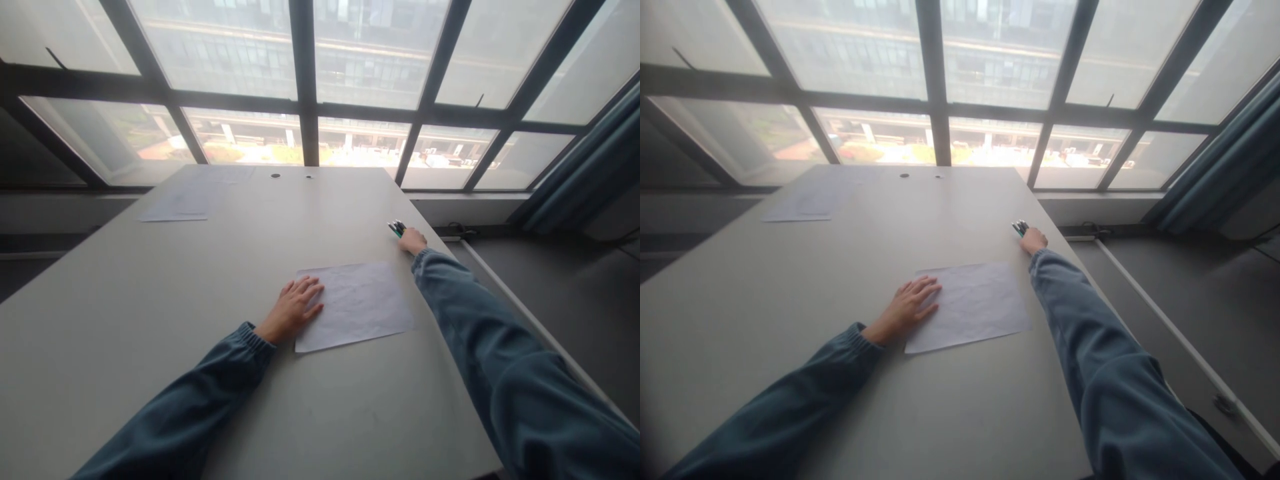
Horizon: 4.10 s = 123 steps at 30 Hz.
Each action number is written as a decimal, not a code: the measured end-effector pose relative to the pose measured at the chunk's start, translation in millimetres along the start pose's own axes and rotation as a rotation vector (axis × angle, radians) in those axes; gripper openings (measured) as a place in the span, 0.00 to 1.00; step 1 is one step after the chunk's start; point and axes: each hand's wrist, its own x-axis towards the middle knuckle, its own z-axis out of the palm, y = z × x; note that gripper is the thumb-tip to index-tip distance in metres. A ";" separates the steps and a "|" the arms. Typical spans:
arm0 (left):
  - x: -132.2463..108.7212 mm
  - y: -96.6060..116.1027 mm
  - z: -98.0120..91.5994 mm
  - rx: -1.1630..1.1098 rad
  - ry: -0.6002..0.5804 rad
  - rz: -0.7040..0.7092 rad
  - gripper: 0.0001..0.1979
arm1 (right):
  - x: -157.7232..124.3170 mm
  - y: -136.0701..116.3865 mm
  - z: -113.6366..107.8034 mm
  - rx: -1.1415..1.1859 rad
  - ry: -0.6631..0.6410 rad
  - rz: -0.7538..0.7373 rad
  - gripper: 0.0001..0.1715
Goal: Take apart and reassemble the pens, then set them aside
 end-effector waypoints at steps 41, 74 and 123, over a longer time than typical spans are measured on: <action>-92.9 -42.5 -67.5 -0.744 0.560 -0.235 0.13 | -333.6 -197.6 152.6 1.013 -0.664 -1.133 0.24; -37.6 -107.8 -103.6 0.252 -0.089 -0.878 0.30 | -265.3 -54.2 44.9 0.619 -0.335 -0.880 0.20; -63.5 4.0 -18.8 0.129 -0.043 -0.015 0.30 | -151.6 54.3 68.2 0.238 -0.009 -0.766 0.31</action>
